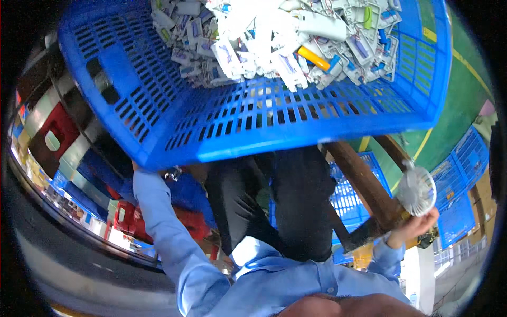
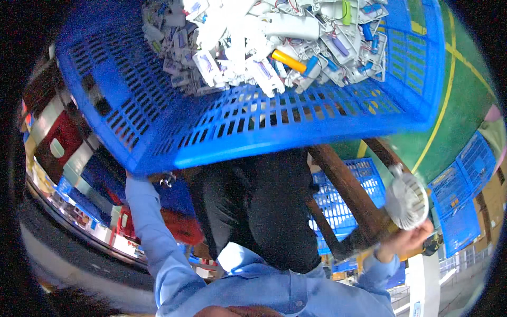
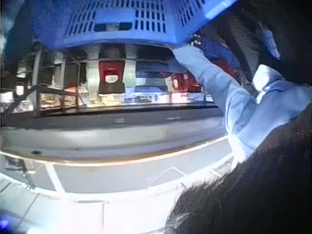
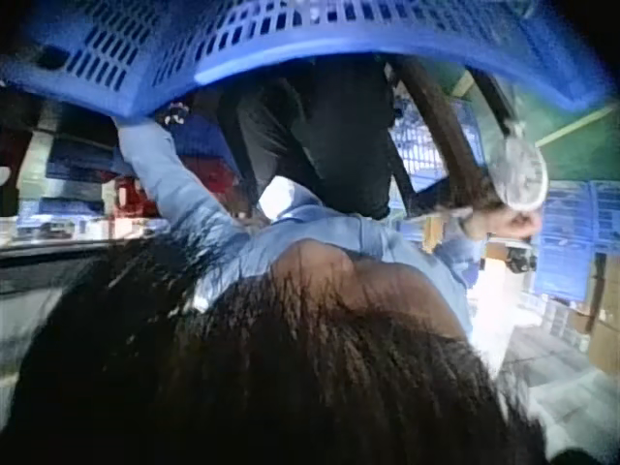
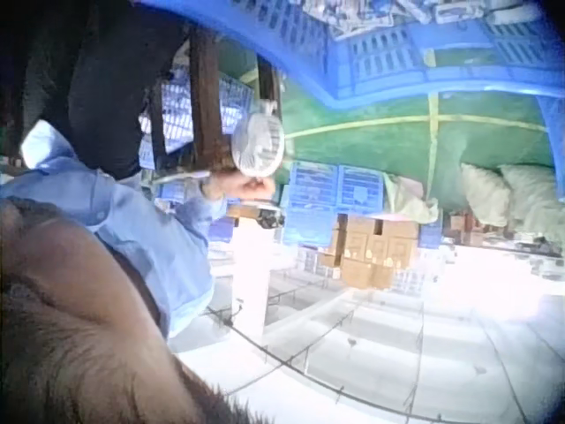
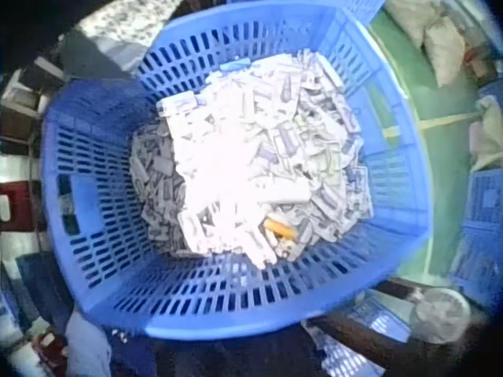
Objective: Assembling small handheld fans by connecting circuit boards, batteries, and plastic casings.
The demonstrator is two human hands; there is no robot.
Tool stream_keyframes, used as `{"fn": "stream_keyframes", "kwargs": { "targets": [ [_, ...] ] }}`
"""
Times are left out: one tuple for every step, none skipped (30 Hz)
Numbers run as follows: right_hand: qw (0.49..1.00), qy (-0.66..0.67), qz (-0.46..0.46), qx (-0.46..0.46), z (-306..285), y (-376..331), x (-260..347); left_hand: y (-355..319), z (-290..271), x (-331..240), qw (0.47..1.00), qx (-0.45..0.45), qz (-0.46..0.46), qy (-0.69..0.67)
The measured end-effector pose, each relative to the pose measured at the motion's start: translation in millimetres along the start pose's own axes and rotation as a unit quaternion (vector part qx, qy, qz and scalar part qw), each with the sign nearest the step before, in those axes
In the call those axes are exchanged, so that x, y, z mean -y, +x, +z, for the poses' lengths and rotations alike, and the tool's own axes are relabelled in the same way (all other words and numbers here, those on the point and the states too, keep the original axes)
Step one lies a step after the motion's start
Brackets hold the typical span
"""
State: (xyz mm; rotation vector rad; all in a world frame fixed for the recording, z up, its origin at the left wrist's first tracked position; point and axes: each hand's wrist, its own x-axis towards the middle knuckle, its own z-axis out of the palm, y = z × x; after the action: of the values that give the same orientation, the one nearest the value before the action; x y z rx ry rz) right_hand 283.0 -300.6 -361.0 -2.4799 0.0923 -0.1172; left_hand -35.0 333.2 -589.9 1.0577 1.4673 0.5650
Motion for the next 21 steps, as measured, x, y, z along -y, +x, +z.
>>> {"fn": "stream_keyframes", "kwargs": {
  "targets": [
    [0.999, 0.006, 0.042, -0.008, -3.1, 2.2, -0.5, 22.6, 5.9, -6.5, 1.0, 0.005, 0.01, 0.009],
    [0.999, -0.046, -0.025, 0.0, -32.8, 8.8, -26.6, 26.9, 23.9, 18.2, 1.0, 0.018, -0.004, -0.007],
    [0.999, -0.025, -0.028, 0.008, -34.4, 15.1, -35.2, 53.4, 25.9, -1.2, 1.0, 0.018, 0.013, 0.008],
    [1.0, -0.004, -0.013, -0.006, -49.0, 17.0, -48.7, 61.7, 29.1, 6.1, 1.0, 0.023, 0.011, 0.007],
    [0.996, 0.082, 0.041, -0.008, -57.6, 16.2, -53.9, 70.7, 30.7, 13.0, 1.0, 0.026, 0.009, 0.006],
    [0.999, 0.008, 0.034, -0.009, -73.0, 22.8, -65.1, 88.9, 25.2, 5.2, 0.999, 0.025, 0.017, 0.014],
    [0.998, 0.041, 0.041, -0.005, -65.6, 24.4, -60.2, 104.7, 20.2, 1.5, 0.999, 0.023, 0.022, 0.022],
    [0.997, 0.064, 0.043, -0.002, -68.7, 23.5, -50.9, 112.0, 17.9, 5.5, 0.999, 0.023, 0.016, 0.026],
    [0.998, 0.0, 0.024, -0.055, -81.3, 22.0, -62.2, 119.1, 15.5, 9.5, 0.999, 0.024, 0.01, 0.029],
    [0.994, -0.104, 0.005, -0.039, -114.1, 24.9, -65.4, 124.3, 18.0, 13.3, 0.999, 0.029, 0.0, 0.03],
    [0.98, -0.199, -0.01, -0.026, -127.4, 23.3, -67.3, 138.8, 23.8, 13.1, 0.999, 0.035, -0.002, 0.031],
    [0.982, -0.161, 0.064, -0.074, -89.8, 19.6, -45.3, 155.5, 28.3, 11.1, 0.999, 0.038, 0.006, 0.032],
    [0.988, -0.128, 0.07, -0.055, -86.4, 19.0, -45.1, 169.8, 31.4, 13.5, 0.999, 0.04, 0.009, 0.027],
    [0.992, -0.096, 0.074, -0.038, -93.5, 15.8, -52.8, 183.5, 35.8, 16.3, 0.999, 0.043, 0.013, 0.022],
    [0.938, -0.311, -0.152, 0.032, -131.1, 10.1, -77.3, 194.8, 42.4, 25.9, 0.999, 0.052, 0.006, 0.015],
    [0.896, -0.381, -0.212, 0.082, -116.5, 7.7, -54.0, 203.5, 42.0, 28.4, 0.998, 0.057, 0.002, 0.016],
    [0.844, -0.445, -0.27, 0.132, -98.5, 9.1, -28.0, 211.7, 41.9, 31.1, 0.998, 0.062, -0.002, 0.017],
    [0.837, -0.432, -0.31, 0.13, -55.0, 8.0, 5.5, 218.5, 43.5, 39.6, 0.998, 0.066, -0.009, 0.016],
    [0.842, -0.425, -0.306, 0.133, -53.0, 6.7, 7.6, 223.7, 44.4, 46.7, 0.998, 0.068, -0.015, 0.011],
    [0.846, -0.417, -0.301, 0.136, -57.2, 4.9, 4.9, 228.2, 44.8, 53.3, 0.997, 0.07, -0.021, 0.007],
    [0.86, -0.409, -0.278, 0.126, -63.3, 0.6, 2.9, 230.9, 45.4, 59.0, 0.997, 0.073, -0.029, 0.004]
  ]
}}
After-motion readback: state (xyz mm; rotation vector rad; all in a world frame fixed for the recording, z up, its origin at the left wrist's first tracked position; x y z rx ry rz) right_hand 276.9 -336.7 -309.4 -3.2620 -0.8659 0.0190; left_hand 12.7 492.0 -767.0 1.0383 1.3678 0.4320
